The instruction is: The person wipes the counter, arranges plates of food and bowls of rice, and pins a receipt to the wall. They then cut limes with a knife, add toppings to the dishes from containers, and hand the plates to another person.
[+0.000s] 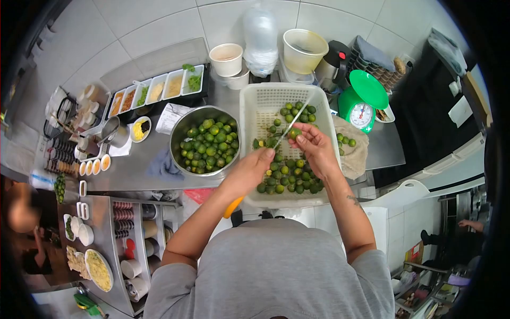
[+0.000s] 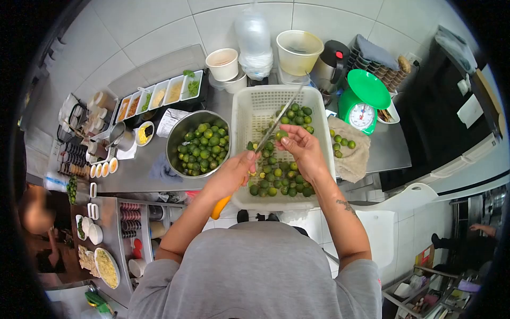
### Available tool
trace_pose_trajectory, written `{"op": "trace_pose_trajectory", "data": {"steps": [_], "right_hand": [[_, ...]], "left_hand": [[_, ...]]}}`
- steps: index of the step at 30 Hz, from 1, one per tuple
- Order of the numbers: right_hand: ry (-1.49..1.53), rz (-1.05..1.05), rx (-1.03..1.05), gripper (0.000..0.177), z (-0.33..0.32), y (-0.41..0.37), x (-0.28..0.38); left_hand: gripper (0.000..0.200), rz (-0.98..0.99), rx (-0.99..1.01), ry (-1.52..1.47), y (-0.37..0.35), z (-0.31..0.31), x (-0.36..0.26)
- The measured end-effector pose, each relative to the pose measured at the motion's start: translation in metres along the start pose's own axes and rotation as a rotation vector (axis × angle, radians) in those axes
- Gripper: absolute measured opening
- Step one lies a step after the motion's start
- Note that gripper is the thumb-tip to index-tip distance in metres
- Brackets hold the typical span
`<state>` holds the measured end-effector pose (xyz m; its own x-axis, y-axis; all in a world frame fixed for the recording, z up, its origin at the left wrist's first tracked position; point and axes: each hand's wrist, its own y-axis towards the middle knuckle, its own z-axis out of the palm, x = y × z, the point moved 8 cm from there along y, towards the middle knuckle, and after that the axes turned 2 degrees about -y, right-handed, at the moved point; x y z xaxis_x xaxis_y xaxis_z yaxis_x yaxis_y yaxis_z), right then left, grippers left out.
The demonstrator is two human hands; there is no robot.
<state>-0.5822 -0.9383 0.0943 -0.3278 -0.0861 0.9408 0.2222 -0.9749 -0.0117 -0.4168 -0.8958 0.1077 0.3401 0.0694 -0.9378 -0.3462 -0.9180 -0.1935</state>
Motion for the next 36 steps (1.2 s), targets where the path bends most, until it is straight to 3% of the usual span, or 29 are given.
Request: {"op": "trace_pose_trajectory", "data": {"steps": [2,9,14,19,22,25,26,29,33,36], "right_hand": [[0.014,-0.052,-0.059,0.026,-0.011,0.003,0.000],[-0.121,-0.150,-0.129,0.021,-0.006,0.001,0.008],[-0.159,-0.132,-0.006,0.021,0.037,-0.004,0.004],[-0.231,-0.063,0.079,0.018,0.061,0.011,0.005],[-0.162,-0.034,0.241,0.021,0.080,0.028,0.004],[-0.211,0.104,0.322,0.023,0.078,0.044,0.004],[-0.406,0.098,0.325,0.029,0.060,0.055,-0.010],[-1.244,-0.309,0.443,0.035,0.027,0.065,-0.039],[-1.267,-0.253,0.414,0.024,0.015,0.058,-0.069],[-1.123,0.022,0.260,0.018,0.007,0.054,-0.075]], "left_hand": [[0.050,0.087,-0.118,0.237,-0.010,0.006,-0.004],[0.049,0.117,-0.190,0.230,-0.029,0.021,-0.022],[0.050,0.199,-0.269,0.303,-0.023,0.006,-0.030],[0.043,0.155,-0.286,0.191,-0.016,-0.022,-0.032],[0.041,0.126,-0.300,0.105,-0.017,-0.042,-0.033],[0.042,0.064,-0.333,0.095,-0.023,-0.069,-0.025],[0.043,0.053,-0.365,0.083,-0.028,-0.080,-0.018],[0.049,0.024,-0.447,0.007,-0.044,-0.108,0.008],[0.058,-0.102,-0.558,-0.006,-0.058,-0.133,0.046],[0.060,-0.073,-0.464,-0.020,-0.058,-0.124,0.045]]}}
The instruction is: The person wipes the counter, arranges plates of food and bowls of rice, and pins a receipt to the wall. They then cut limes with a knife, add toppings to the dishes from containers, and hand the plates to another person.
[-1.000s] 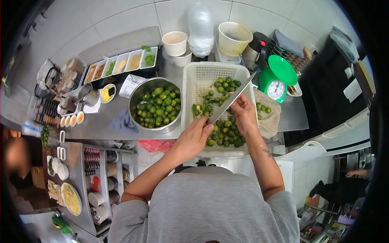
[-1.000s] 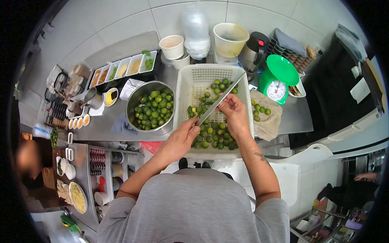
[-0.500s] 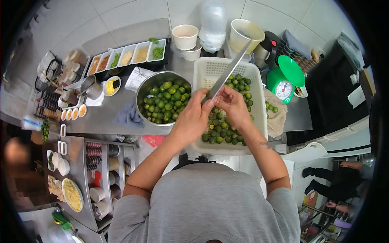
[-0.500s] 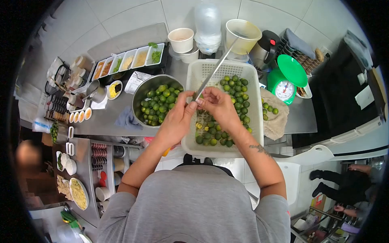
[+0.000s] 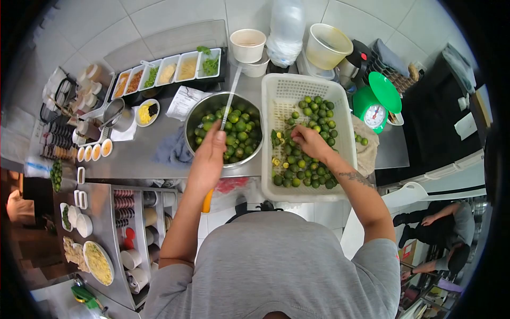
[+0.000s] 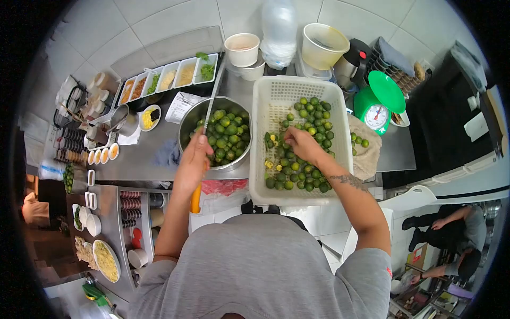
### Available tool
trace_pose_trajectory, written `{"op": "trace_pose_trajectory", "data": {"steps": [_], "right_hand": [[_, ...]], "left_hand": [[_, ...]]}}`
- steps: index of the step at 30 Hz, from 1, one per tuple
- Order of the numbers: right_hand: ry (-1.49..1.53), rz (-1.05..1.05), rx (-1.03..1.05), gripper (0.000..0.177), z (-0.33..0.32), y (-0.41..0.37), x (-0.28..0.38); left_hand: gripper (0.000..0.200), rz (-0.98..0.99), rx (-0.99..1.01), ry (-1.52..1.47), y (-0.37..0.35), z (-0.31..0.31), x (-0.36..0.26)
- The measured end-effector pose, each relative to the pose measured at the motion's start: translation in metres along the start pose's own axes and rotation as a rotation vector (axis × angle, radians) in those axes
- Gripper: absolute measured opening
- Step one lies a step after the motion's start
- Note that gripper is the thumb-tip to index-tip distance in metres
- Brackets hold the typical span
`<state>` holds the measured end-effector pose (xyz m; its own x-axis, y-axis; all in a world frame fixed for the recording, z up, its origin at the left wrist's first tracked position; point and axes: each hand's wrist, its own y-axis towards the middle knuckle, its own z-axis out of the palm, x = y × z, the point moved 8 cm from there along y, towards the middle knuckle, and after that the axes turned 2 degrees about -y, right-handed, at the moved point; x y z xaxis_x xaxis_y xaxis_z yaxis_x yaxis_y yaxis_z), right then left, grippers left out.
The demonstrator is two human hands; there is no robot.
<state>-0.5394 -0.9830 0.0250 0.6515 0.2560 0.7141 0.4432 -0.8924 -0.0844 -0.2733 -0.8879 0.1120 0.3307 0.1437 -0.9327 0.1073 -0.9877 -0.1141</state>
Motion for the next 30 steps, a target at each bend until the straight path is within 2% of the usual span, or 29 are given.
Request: {"op": "trace_pose_trajectory", "data": {"steps": [1,2,5,8,11,14,17,20,23,26,29,30], "right_hand": [[0.066,0.065,-0.002,0.018,0.001,-0.004,-0.002],[0.073,0.046,-0.018,0.017,0.001,-0.009,0.000],[-0.063,-0.103,0.114,0.018,0.013,-0.021,0.011],[-0.220,-0.088,0.154,0.024,0.021,-0.026,0.008],[0.231,0.084,0.025,0.025,0.016,-0.028,-0.012],[0.928,0.192,-0.033,0.024,-0.008,-0.045,0.036],[1.046,0.063,-0.091,0.022,-0.017,-0.054,0.059],[1.122,0.025,-0.154,0.025,-0.014,-0.060,0.060],[1.214,-0.027,-0.156,0.024,-0.012,-0.064,0.063],[1.265,-0.004,-0.118,0.023,-0.013,-0.070,0.063],[1.253,0.023,-0.193,0.024,-0.016,-0.073,0.055],[1.262,0.033,-0.226,0.024,-0.015,-0.072,0.049]], "left_hand": [[0.060,0.012,0.048,-0.014,-0.001,0.007,-0.001],[0.059,0.031,0.099,-0.085,-0.003,0.020,-0.005],[0.057,0.131,0.193,-0.018,-0.009,0.045,-0.018],[0.057,0.140,0.278,-0.023,-0.012,0.065,-0.024],[0.058,0.095,0.385,-0.110,-0.018,0.075,-0.033],[0.058,0.039,0.477,-0.216,-0.021,0.084,-0.034],[0.058,-0.012,0.536,-0.334,-0.023,0.098,-0.035],[0.063,0.056,0.621,-0.301,-0.022,0.116,-0.034],[0.060,0.053,0.642,-0.252,-0.024,0.124,-0.039],[0.056,-0.045,0.589,-0.275,-0.016,0.125,-0.021],[0.053,-0.065,0.587,-0.072,-0.019,0.115,-0.031],[0.052,0.063,0.524,0.029,-0.018,0.114,-0.033]]}}
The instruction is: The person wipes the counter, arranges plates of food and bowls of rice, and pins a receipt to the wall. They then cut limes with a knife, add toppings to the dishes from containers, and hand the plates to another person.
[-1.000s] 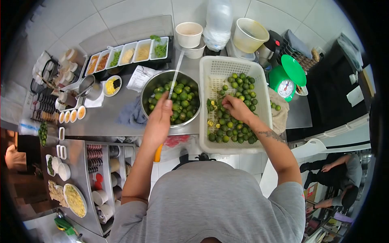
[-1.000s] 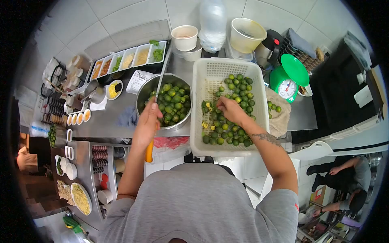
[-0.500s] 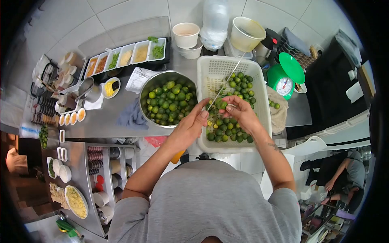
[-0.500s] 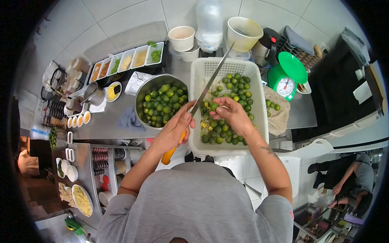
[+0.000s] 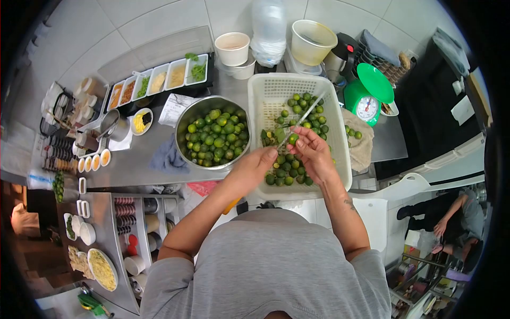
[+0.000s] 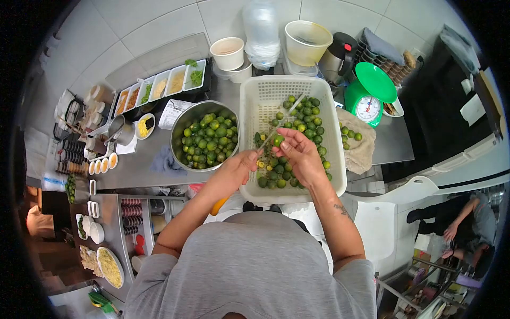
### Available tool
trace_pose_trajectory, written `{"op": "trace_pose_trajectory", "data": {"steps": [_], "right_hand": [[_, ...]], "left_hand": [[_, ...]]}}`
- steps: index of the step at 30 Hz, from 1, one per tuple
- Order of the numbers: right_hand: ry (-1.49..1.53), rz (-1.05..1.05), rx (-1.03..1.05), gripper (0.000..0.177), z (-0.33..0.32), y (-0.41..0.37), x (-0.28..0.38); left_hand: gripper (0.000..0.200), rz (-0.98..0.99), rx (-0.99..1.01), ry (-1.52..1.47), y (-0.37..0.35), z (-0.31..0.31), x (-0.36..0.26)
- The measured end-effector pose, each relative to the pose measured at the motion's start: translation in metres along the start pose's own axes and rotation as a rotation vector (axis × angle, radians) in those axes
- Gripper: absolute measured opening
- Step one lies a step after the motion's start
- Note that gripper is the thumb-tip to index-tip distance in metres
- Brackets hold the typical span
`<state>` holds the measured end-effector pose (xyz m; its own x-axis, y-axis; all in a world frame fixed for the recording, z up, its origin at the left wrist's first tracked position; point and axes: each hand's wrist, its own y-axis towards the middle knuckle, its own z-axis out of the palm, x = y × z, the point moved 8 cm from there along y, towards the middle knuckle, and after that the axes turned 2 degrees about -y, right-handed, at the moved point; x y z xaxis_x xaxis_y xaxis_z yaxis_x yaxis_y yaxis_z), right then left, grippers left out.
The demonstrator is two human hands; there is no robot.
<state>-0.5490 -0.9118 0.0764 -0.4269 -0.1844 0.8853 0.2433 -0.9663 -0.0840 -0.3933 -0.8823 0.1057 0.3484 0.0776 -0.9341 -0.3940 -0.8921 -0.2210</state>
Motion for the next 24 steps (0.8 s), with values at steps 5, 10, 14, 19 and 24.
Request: {"op": "trace_pose_trajectory", "data": {"steps": [5,10,14,19,24], "right_hand": [[0.042,-0.075,-0.200,0.023,-0.015,0.003,0.002],[-0.057,-0.116,-0.211,0.022,-0.003,0.006,0.003],[-0.193,-0.163,-0.170,0.016,0.016,0.005,0.009],[-0.260,-0.167,-0.140,0.015,0.019,0.008,0.013],[-0.259,-0.119,-0.102,0.021,0.024,0.010,0.012]], "left_hand": [[0.050,0.098,-0.102,0.262,-0.017,0.012,-0.008],[0.050,0.092,-0.143,0.336,-0.021,0.010,-0.014],[0.050,0.161,-0.212,0.385,-0.008,0.005,-0.025],[0.046,0.195,-0.257,0.291,0.003,0.004,-0.025],[0.043,0.230,-0.288,0.189,0.008,-0.002,-0.018]]}}
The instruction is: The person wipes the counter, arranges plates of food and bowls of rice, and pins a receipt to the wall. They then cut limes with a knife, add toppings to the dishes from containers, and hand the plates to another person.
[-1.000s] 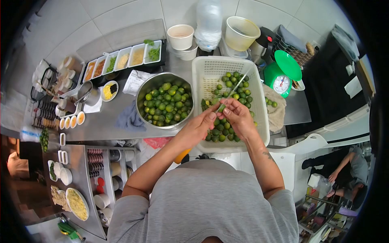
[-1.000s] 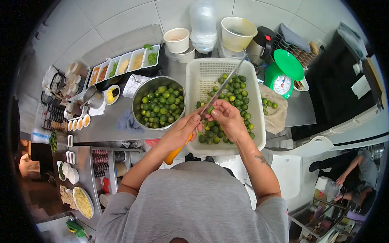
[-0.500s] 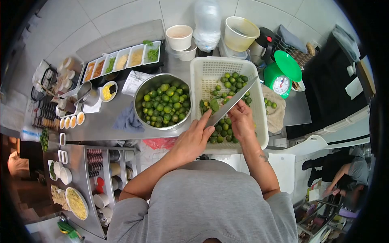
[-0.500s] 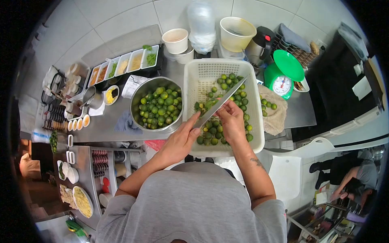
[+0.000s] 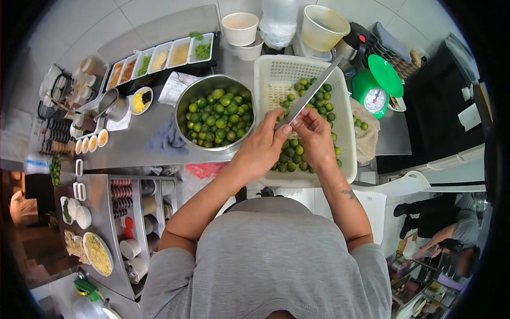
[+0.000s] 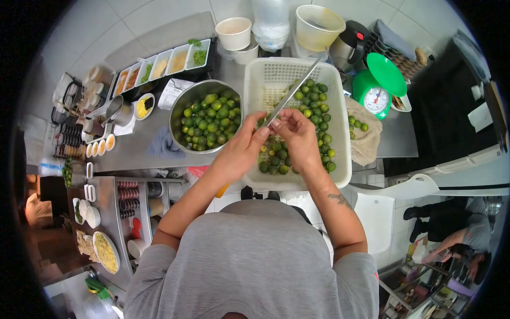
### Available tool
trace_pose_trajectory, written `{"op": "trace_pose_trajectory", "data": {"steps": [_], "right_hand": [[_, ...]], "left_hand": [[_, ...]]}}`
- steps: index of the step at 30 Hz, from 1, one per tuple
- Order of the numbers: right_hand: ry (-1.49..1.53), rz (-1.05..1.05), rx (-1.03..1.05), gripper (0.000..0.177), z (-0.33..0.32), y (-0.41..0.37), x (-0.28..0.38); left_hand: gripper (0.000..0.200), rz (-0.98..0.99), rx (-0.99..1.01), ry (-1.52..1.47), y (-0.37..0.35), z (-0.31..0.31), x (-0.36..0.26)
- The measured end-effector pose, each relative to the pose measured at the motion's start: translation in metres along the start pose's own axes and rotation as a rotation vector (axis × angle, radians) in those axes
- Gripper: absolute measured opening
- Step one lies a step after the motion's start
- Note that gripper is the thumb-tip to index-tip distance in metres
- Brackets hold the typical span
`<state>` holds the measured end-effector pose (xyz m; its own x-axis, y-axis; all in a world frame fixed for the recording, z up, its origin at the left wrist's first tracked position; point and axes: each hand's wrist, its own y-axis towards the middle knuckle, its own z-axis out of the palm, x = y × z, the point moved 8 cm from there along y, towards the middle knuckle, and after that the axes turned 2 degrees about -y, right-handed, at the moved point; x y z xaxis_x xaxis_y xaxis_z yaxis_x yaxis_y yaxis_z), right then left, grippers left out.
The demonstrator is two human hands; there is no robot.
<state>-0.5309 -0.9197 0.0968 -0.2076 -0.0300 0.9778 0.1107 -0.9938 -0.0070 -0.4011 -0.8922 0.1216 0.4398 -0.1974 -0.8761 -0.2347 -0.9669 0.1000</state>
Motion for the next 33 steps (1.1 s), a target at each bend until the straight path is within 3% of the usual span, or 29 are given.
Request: {"op": "trace_pose_trajectory", "data": {"steps": [3,7,9,13,14,17,20,23,26,30,33], "right_hand": [[-0.117,-0.041,-0.103,0.025,-0.025,0.009,0.007],[-0.156,-0.025,-0.165,0.026,-0.042,0.018,0.014],[-0.165,-0.007,0.008,0.027,-0.015,0.027,0.005],[-0.165,0.124,0.414,0.027,0.048,0.033,0.004],[-0.274,0.027,0.382,0.026,0.044,0.039,0.009],[-1.031,-0.068,0.499,0.023,0.016,0.045,-0.013],[-1.347,0.047,0.718,0.020,0.006,0.018,-0.065],[-1.591,-0.252,0.641,0.022,0.003,0.015,-0.069],[-1.403,-0.162,0.576,0.025,-0.004,0.018,-0.060],[-0.123,0.286,0.386,0.028,-0.002,0.012,-0.030],[0.052,0.192,0.356,0.026,0.007,0.001,-0.009]], "left_hand": [[0.045,-0.215,0.186,-0.452,-0.006,0.009,0.013],[0.049,-0.309,0.238,-0.652,-0.022,0.005,0.014],[0.052,-0.296,0.238,-0.649,-0.028,-0.003,0.014],[0.056,-0.223,0.006,-0.719,-0.037,-0.042,-0.002],[0.057,-0.210,-0.043,-0.731,-0.039,-0.052,-0.004],[0.056,-0.181,-0.108,-0.731,-0.043,-0.067,-0.001],[0.059,-0.192,-0.086,-0.669,-0.046,-0.060,0.012],[0.061,-0.223,-0.025,-0.637,-0.047,-0.047,0.016],[0.062,-0.218,0.019,-0.606,-0.045,-0.040,0.015],[0.064,-0.172,0.145,-0.630,-0.041,-0.023,0.018],[0.064,-0.225,0.222,-0.664,-0.040,-0.011,0.009]]}}
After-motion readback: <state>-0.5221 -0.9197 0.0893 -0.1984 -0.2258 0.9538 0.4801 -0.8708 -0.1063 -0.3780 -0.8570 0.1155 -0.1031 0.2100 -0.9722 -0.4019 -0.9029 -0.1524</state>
